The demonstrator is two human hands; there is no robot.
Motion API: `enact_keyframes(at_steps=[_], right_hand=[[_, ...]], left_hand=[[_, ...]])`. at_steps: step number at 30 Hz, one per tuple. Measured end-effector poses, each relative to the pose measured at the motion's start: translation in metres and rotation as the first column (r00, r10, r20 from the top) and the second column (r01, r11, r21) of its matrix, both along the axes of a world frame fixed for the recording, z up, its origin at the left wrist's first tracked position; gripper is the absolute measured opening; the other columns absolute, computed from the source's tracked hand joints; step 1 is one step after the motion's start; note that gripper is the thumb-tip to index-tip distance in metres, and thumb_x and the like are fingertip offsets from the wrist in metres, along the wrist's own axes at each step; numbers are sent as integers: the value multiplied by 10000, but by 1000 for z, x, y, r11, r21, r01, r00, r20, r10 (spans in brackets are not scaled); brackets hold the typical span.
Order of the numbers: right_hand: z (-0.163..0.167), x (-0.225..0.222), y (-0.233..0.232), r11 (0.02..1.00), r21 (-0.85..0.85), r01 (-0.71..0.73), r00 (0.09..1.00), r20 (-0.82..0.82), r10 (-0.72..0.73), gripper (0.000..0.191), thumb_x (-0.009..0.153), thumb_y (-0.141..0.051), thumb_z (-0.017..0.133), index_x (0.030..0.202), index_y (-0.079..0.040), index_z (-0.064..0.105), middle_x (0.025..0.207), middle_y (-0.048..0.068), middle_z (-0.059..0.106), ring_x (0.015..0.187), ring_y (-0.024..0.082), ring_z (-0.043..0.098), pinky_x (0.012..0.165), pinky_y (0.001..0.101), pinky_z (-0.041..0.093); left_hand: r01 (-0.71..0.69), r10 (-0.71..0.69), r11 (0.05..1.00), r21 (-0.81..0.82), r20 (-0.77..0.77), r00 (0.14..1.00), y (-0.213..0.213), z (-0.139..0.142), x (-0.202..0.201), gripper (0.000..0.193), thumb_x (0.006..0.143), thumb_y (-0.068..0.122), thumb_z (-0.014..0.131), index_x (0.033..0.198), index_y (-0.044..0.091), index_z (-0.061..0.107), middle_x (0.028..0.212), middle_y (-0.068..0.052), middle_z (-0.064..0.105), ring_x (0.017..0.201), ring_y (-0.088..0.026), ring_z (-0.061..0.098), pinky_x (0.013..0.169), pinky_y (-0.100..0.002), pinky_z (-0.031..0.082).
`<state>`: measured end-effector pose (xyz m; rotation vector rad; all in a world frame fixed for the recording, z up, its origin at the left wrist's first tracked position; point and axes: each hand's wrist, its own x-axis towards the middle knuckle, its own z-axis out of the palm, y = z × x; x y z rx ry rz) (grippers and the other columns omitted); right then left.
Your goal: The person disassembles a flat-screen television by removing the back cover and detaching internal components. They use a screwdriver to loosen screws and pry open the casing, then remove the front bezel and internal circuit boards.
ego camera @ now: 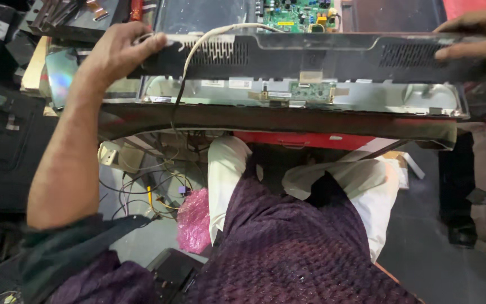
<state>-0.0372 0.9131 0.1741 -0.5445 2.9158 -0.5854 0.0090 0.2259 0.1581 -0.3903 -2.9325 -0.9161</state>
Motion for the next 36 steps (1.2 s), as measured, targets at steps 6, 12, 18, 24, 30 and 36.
enact_keyframes(at_steps=[6, 12, 18, 24, 30, 36], right_hand=[[30, -30, -21, 983, 174, 57, 937, 330, -113, 632, 924, -578, 647, 1246, -50, 773, 1045, 161, 798, 939, 223, 723, 866, 389, 528], [25, -57, -44, 901, 304, 308, 665, 608, -433, 817, 941, -692, 566, 1183, 63, 761, 1041, 298, 731, 854, 380, 744, 764, 550, 606], [12, -78, -60, 861, 314, 400, 596, 625, -505, 824, 929, -671, 611, 1173, 98, 781, 1115, 348, 760, 925, 409, 783, 847, 542, 593], [15, -88, -67, 837, 427, 342, 538, 641, -547, 778, 943, -698, 523, 1207, -12, 776, 1128, 307, 746, 989, 395, 713, 887, 532, 567], [19, -87, -49, 877, 245, 412, 539, 711, -452, 714, 976, -581, 574, 1222, 74, 714, 1174, 319, 764, 1040, 374, 705, 953, 526, 546], [26, -77, 27, 925, -174, 337, 805, 563, -188, 582, 1042, -414, 438, 1438, 6, 510, 1347, 268, 652, 1236, 354, 637, 1040, 504, 482]], left_hand=[[-118, 153, 987, -107, 429, 890, 20, 24, -29, 810, 911, 765, 546, 1087, -2, 740, 806, -95, 665, 717, -206, 616, 620, -418, 485], [-102, 216, 971, -216, 611, 761, 31, 40, -59, 909, 840, 816, 525, 1070, -42, 718, 849, -191, 728, 714, -314, 716, 627, -438, 546], [7, 235, 922, -388, 571, 787, 26, 36, -93, 1011, 838, 852, 528, 1040, -113, 747, 955, -225, 752, 791, -333, 733, 706, -464, 586], [113, 142, 884, -453, 490, 860, 27, 30, -120, 944, 848, 830, 597, 1057, -78, 747, 1022, -190, 727, 889, -321, 684, 776, -459, 521], [92, 194, 904, -418, 591, 783, 31, 27, -130, 901, 859, 744, 610, 1090, -117, 742, 1081, -220, 769, 918, -370, 726, 804, -484, 572], [118, 195, 881, -458, 579, 792, 44, 30, -128, 836, 873, 697, 633, 1195, -69, 724, 1200, -212, 749, 1013, -355, 710, 883, -477, 547]])
